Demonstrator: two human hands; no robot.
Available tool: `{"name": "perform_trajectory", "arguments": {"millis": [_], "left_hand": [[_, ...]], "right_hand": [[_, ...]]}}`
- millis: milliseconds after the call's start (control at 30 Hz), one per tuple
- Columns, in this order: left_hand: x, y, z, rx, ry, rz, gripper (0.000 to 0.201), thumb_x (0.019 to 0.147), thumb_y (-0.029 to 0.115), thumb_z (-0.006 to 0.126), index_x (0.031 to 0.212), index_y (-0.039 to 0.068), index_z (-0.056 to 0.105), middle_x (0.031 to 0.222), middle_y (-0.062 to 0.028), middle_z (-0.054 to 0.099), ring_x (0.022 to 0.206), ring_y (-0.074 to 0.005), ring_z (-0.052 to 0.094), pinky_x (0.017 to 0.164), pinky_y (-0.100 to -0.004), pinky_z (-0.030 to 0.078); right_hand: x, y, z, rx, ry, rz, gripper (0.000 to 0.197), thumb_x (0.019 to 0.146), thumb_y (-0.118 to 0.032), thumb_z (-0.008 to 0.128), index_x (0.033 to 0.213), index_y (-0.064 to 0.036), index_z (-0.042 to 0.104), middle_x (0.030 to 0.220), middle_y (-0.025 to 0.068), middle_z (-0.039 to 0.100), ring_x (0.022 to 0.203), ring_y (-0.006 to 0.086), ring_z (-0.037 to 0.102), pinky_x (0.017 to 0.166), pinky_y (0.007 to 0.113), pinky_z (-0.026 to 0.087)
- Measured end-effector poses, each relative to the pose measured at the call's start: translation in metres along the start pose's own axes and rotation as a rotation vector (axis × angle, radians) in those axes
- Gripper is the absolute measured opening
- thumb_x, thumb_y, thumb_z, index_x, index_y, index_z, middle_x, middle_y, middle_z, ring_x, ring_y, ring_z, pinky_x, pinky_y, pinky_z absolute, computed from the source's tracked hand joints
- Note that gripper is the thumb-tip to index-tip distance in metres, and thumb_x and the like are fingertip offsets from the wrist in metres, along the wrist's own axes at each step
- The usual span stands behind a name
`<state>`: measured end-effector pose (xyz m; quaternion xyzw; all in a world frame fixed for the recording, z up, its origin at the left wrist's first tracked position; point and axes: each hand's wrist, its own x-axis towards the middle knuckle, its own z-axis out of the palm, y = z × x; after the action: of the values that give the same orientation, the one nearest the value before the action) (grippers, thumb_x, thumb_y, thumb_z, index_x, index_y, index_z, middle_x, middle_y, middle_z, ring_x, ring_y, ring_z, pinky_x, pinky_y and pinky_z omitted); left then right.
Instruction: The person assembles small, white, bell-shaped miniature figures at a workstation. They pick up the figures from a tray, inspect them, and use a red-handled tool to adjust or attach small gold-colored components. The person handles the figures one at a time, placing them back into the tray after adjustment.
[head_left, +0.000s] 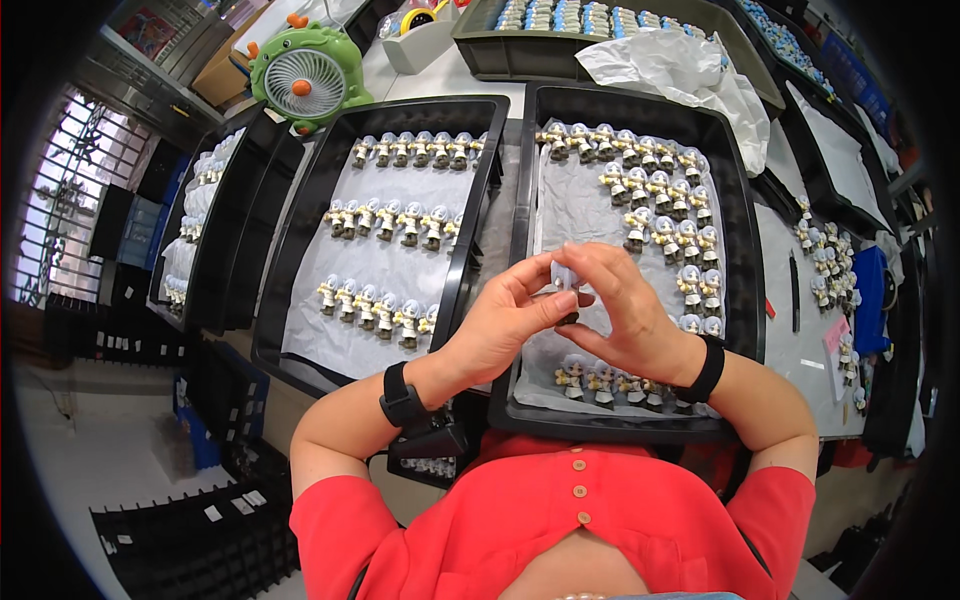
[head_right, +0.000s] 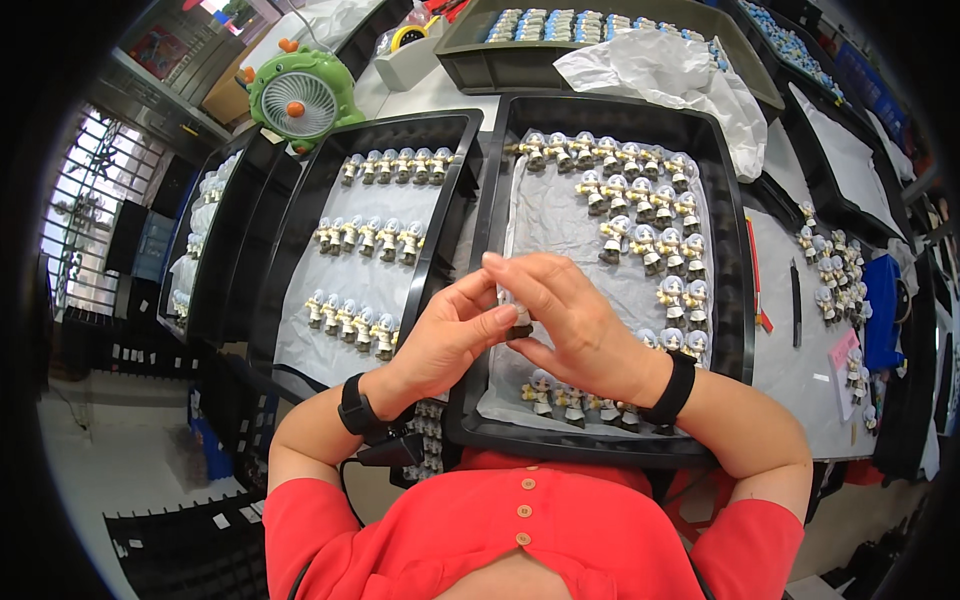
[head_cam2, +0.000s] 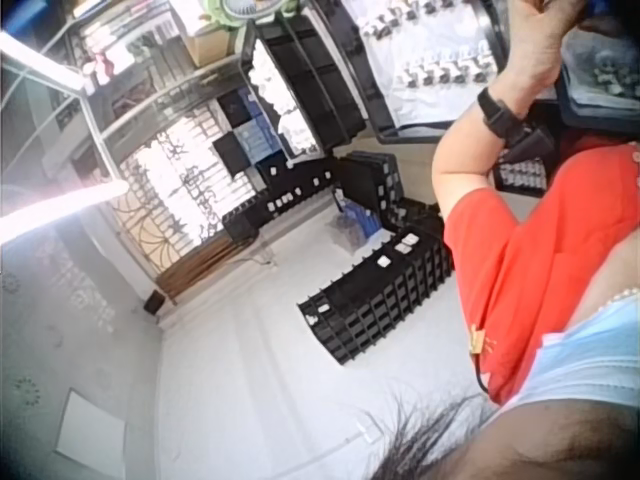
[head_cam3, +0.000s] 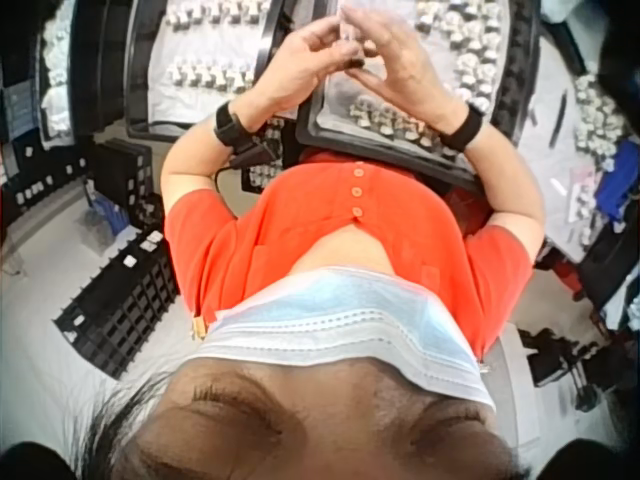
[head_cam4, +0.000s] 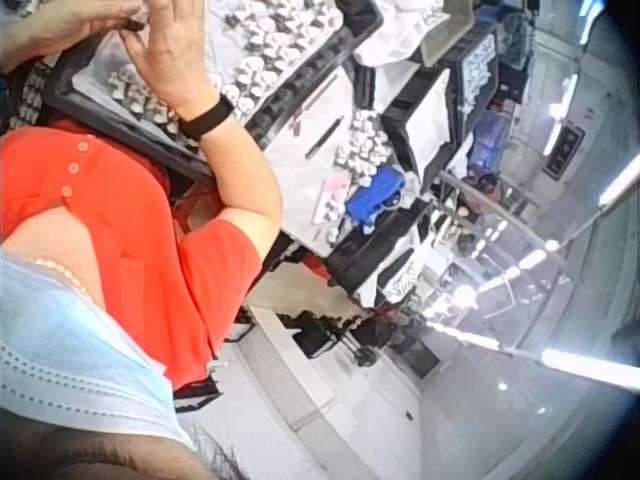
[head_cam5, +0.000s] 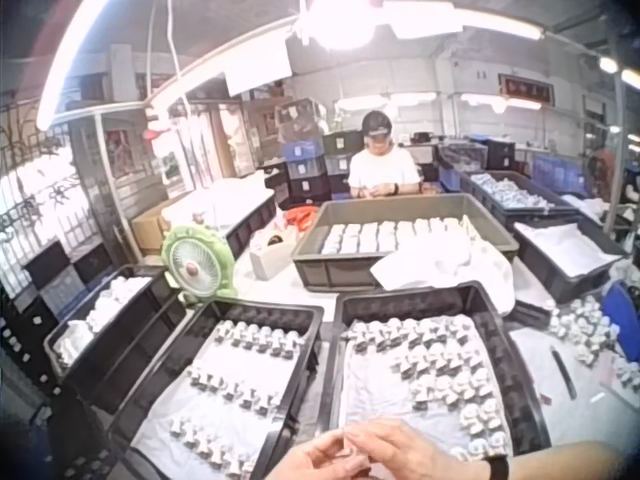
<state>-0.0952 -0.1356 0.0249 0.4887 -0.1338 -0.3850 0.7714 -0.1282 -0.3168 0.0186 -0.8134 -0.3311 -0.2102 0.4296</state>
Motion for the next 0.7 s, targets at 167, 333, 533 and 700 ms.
{"name": "perform_trajectory", "arguments": {"millis": [167,333,533,700], "left_hand": [[0.001,0.004,0.001,-0.136,-0.062,-0.024,0.046,0.094,0.021,0.051,0.134,0.004,0.037,0.128,-0.0062,0.048,0.112,-0.0213,0.054,0.09,-0.0326,0.047],[0.003,0.005,0.0,-0.173,-0.086,-0.032,0.044,0.096,0.025,0.048,0.133,0.005,0.037,0.128,-0.0073,0.048,0.113,-0.0221,0.053,0.09,-0.0344,0.047],[0.003,0.006,-0.002,-0.152,-0.073,-0.037,0.05,0.095,0.027,0.047,0.137,0.004,0.031,0.131,-0.0109,0.046,0.115,-0.026,0.052,0.09,-0.036,0.048],[0.003,0.005,-0.003,-0.165,-0.067,-0.036,0.051,0.095,0.027,0.047,0.137,0.004,0.03,0.132,-0.0117,0.045,0.116,-0.0266,0.052,0.09,-0.0359,0.048]], "right_hand": [[-0.001,-0.002,-0.002,0.152,0.045,0.197,0.096,0.062,-0.005,0.079,0.142,-0.0086,0.025,0.12,0.0125,0.052,0.104,0.028,0.052,0.09,0.037,0.044],[-0.002,0.0,-0.004,0.211,0.009,0.316,0.099,0.062,-0.013,0.081,0.142,-0.0088,0.023,0.124,0.0136,0.053,0.108,0.0282,0.051,0.093,0.037,0.042],[0.0,0.001,-0.008,0.219,-0.062,0.368,0.096,0.063,-0.015,0.081,0.142,-0.0095,0.026,0.126,0.0101,0.053,0.107,0.0261,0.05,0.094,0.037,0.04],[0.001,0.002,-0.009,0.213,-0.076,0.325,0.095,0.061,-0.014,0.081,0.141,-0.0104,0.029,0.127,0.009,0.052,0.107,0.0254,0.049,0.095,0.036,0.039]]}}
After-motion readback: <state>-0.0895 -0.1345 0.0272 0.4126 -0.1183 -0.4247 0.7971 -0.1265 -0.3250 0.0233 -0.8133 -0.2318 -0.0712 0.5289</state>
